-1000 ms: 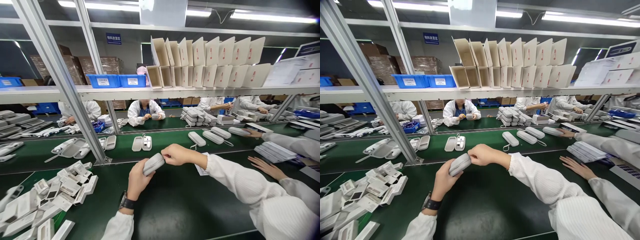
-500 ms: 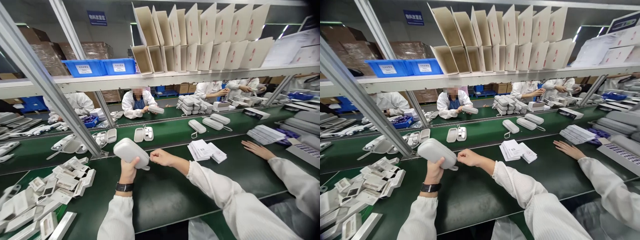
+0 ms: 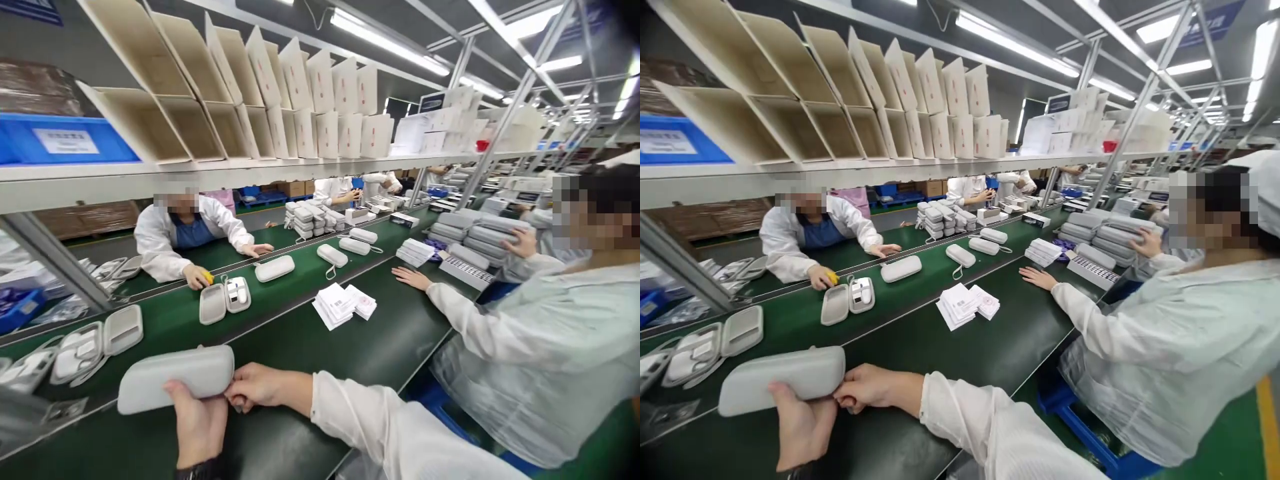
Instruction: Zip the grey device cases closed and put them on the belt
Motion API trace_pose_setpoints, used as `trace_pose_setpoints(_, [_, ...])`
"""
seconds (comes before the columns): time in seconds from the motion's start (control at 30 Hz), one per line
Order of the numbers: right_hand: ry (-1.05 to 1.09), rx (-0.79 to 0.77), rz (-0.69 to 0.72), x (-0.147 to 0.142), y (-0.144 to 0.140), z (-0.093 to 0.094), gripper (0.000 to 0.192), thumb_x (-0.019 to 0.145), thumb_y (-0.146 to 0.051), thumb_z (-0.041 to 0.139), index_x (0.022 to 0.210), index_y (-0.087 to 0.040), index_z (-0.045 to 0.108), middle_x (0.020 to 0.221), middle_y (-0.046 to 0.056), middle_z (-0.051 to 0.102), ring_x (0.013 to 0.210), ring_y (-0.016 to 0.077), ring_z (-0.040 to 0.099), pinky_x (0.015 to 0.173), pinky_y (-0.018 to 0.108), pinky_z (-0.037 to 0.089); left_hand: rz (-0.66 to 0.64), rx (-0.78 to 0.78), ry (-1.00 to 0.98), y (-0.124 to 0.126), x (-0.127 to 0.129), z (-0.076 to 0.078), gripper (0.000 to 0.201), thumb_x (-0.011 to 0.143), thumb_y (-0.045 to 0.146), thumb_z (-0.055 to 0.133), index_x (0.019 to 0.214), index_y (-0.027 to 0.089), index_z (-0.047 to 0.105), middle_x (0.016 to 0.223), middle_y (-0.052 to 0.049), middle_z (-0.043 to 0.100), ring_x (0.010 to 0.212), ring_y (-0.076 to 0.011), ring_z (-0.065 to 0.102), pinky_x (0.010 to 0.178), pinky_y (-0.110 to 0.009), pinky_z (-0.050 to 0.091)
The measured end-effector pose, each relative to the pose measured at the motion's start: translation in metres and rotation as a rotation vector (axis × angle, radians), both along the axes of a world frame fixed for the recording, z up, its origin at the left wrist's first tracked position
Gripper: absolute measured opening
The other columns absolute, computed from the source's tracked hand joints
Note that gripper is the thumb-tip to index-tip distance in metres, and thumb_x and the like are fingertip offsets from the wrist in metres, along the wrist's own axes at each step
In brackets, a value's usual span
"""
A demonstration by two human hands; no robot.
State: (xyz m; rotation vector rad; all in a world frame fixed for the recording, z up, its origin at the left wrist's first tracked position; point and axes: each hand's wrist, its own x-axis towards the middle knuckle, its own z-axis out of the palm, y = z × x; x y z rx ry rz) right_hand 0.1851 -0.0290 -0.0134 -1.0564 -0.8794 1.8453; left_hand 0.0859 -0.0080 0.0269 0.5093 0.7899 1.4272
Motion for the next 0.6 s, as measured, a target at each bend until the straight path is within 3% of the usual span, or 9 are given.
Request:
trace_pose_setpoints(0.1, [-0.036,-0.024,-0.063,0.007,-0.005,-0.013,0.022,0.075,-0.02,0.068,0.063,-0.018,0.049,0.047,-0.009,0.044,0.041,0.005,0.036,0.048,0.021,0.028,-0.018,-0.082,0.065,-0.004,0.009,-0.004,0.065,0.086,0.078,0.048,0.111,0.022,0.07,0.115,-0.006,0.071,0.12,-0.0257,0.061,0.112,-0.038,0.046])
trace_pose_setpoints(0.2, [-0.122,-0.038,-0.004,0.017,-0.012,-0.016,0.02,0.079,-0.02,0.067,0.065,-0.018,0.052,0.05,-0.009,0.044,0.044,0.006,0.037,0.05,0.022,0.032,-0.052,-0.168,0.114,-0.006,0.016,-0.013,0.068,0.084,0.08,0.047,0.118,0.024,0.067,0.116,-0.007,0.07,0.119,-0.0285,0.061,0.105,-0.042,0.053])
trace_pose_setpoints(0.3, [-0.323,0.101,-0.069,0.036,-0.016,-0.008,0.015,0.077,-0.025,0.074,0.083,-0.017,0.063,0.067,-0.004,0.057,0.062,0.011,0.053,0.06,0.024,0.043,-0.125,-0.178,0.067,-0.006,0.027,-0.021,0.072,0.083,0.081,0.049,0.124,0.024,0.065,0.119,-0.008,0.07,0.118,-0.0285,0.062,0.099,-0.04,0.057])
trace_pose_setpoints(0.4, [-0.447,0.36,-0.266,0.061,-0.011,0.006,0.056,0.067,-0.031,0.087,0.115,-0.021,0.061,0.096,0.001,0.065,0.092,0.0185,0.061,0.079,0.029,0.05,-0.207,-0.152,-0.051,0.001,0.044,-0.029,0.07,0.084,0.078,0.052,0.128,0.024,0.064,0.124,-0.008,0.069,0.118,-0.0247,0.062,0.098,-0.032,0.057])
trace_pose_setpoints(0.43, [-0.475,0.41,-0.314,0.069,-0.007,0.01,0.061,0.067,-0.033,0.087,0.12,-0.022,0.059,0.101,0.002,0.065,0.096,0.02,0.061,0.081,0.03,0.051,-0.231,-0.141,-0.087,0.005,0.05,-0.033,0.068,0.086,0.076,0.052,0.129,0.025,0.063,0.125,-0.008,0.069,0.119,-0.0234,0.062,0.098,-0.031,0.056])
trace_pose_setpoints(0.5, [-0.538,0.413,-0.381,0.085,0.008,0.018,0.053,0.073,-0.037,0.083,0.117,-0.021,0.059,0.096,0.003,0.065,0.088,0.0197,0.062,0.075,0.03,0.052,-0.299,-0.15,-0.106,0.016,0.059,-0.04,0.061,0.091,0.07,0.05,0.129,0.024,0.064,0.126,-0.009,0.069,0.119,-0.0219,0.063,0.1,-0.031,0.054])
trace_pose_setpoints(0.6, [-0.659,0.259,-0.515,0.108,0.043,0.029,0.039,0.081,-0.042,0.076,0.108,-0.019,0.058,0.08,0.0,0.062,0.063,0.0132,0.056,0.057,0.025,0.047,-0.435,-0.194,0.027,0.034,0.062,-0.052,0.038,0.096,0.047,0.058,0.121,0.02,0.068,0.127,-0.012,0.069,0.114,-0.0215,0.067,0.105,-0.036,0.05])
